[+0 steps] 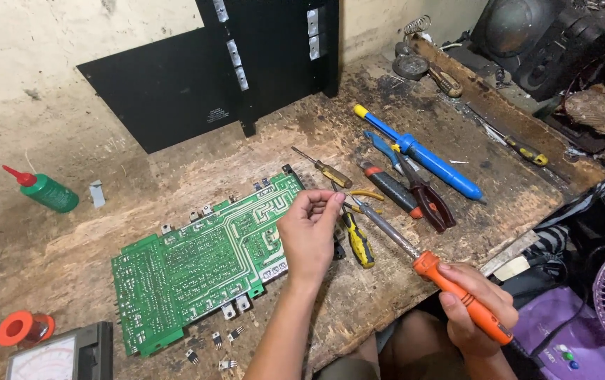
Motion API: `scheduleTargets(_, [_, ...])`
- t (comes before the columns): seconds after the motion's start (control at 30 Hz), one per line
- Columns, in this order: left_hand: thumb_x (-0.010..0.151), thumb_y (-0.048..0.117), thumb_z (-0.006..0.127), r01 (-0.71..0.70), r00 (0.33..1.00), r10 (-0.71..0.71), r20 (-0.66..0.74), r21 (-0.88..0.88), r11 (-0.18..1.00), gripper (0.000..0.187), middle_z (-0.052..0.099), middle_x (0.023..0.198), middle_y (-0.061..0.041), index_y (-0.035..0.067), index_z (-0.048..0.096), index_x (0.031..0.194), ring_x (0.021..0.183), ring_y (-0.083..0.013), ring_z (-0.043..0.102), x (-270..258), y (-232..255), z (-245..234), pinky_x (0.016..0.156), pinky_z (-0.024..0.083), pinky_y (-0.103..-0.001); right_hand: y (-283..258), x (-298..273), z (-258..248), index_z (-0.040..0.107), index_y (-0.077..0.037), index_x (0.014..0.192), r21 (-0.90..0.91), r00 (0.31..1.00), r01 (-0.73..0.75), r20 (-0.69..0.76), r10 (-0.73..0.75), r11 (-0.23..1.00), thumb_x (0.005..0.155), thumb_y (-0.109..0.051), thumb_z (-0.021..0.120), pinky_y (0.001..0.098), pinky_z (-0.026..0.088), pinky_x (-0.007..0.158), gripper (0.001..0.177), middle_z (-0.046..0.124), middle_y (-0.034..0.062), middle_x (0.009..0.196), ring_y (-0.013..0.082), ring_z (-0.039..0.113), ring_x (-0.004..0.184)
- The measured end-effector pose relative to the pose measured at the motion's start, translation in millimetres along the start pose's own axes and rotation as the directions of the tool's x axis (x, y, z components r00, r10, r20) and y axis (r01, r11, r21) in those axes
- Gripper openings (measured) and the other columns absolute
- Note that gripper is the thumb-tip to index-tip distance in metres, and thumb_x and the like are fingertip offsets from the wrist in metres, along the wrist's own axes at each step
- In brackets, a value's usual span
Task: The person uses pliers and a soldering iron to remove small electronic components from a green circuit board. They then use a multimeter to test the removed components on the workbench.
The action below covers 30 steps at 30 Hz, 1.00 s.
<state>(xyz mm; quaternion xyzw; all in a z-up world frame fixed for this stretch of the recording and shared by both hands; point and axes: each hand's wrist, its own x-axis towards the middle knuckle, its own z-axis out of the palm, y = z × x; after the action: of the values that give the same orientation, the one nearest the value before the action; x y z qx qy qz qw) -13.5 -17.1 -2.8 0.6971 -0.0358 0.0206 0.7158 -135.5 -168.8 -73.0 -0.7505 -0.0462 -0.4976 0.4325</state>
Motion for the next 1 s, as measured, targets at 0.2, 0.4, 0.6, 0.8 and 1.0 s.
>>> scheduleTargets(0.2, [0.073,0.01,0.061,-0.047,0.999,0.047,0.008,0.026,0.999,0.006,0.061,0.07,-0.002,0.007,0.06,0.078,0.061,-0.0091,0.056,-1,-1,0,0.055,0.05,-0.018,-4,3,-1,0.054,0.008,0.082,-0.018,1.0,-0.002,0.028,0.003,1.0,0.071,-0.013,0.05,0.0321,0.049,0.071,0.024,0.058,0.0167,0.079,0.0262,0.059,0.071])
scheduleTargets(0.4, [0.073,0.012,0.061,-0.189,0.982,0.188,0.018,0.113,0.976,0.008,0.061,0.067,-0.001,0.007,0.061,0.079,0.058,-0.007,0.054,0,-8,0,0.051,0.048,-0.017,-2,0,0,0.055,0.008,0.081,-0.007,0.999,-0.04,0.002,0.04,0.999,0.07,-0.012,0.051,0.0317,0.048,0.073,0.023,0.058,0.0176,0.081,0.0263,0.059,0.072])
scheduleTargets(0.6, [0.076,0.01,0.058,-0.358,0.934,0.346,0.094,0.191,0.914,0.007,0.059,0.067,-0.004,0.004,0.059,0.08,0.055,-0.0089,0.052,2,-15,0,0.048,0.045,-0.017,-1,-1,-1,0.055,0.008,0.083,-0.017,0.998,-0.064,0.003,0.064,0.998,0.07,-0.01,0.051,0.0312,0.048,0.074,0.023,0.058,0.018,0.082,0.0267,0.06,0.073])
scheduleTargets(0.8, [0.075,0.012,0.058,-0.421,0.907,0.409,0.101,0.218,0.88,0.011,0.062,0.075,-0.008,0.004,0.059,0.083,0.062,-0.0142,0.06,1,-19,0,0.059,0.053,-0.023,-2,0,-3,0.055,0.008,0.083,-0.034,0.999,-0.05,0.017,0.05,0.998,0.071,-0.011,0.051,0.0319,0.049,0.074,0.023,0.058,0.0181,0.082,0.0269,0.06,0.073])
scheduleTargets(1.0, [0.076,0.012,0.058,-0.458,0.889,0.44,0.127,0.234,0.858,0.01,0.061,0.071,-0.006,0.005,0.059,0.082,0.057,-0.0115,0.056,2,-20,0,0.051,0.049,-0.021,-2,2,-7,0.055,0.008,0.084,-0.09,0.999,-0.044,0.027,0.047,0.995,0.071,-0.009,0.051,0.0309,0.048,0.076,0.022,0.058,0.018,0.084,0.0268,0.059,0.076])
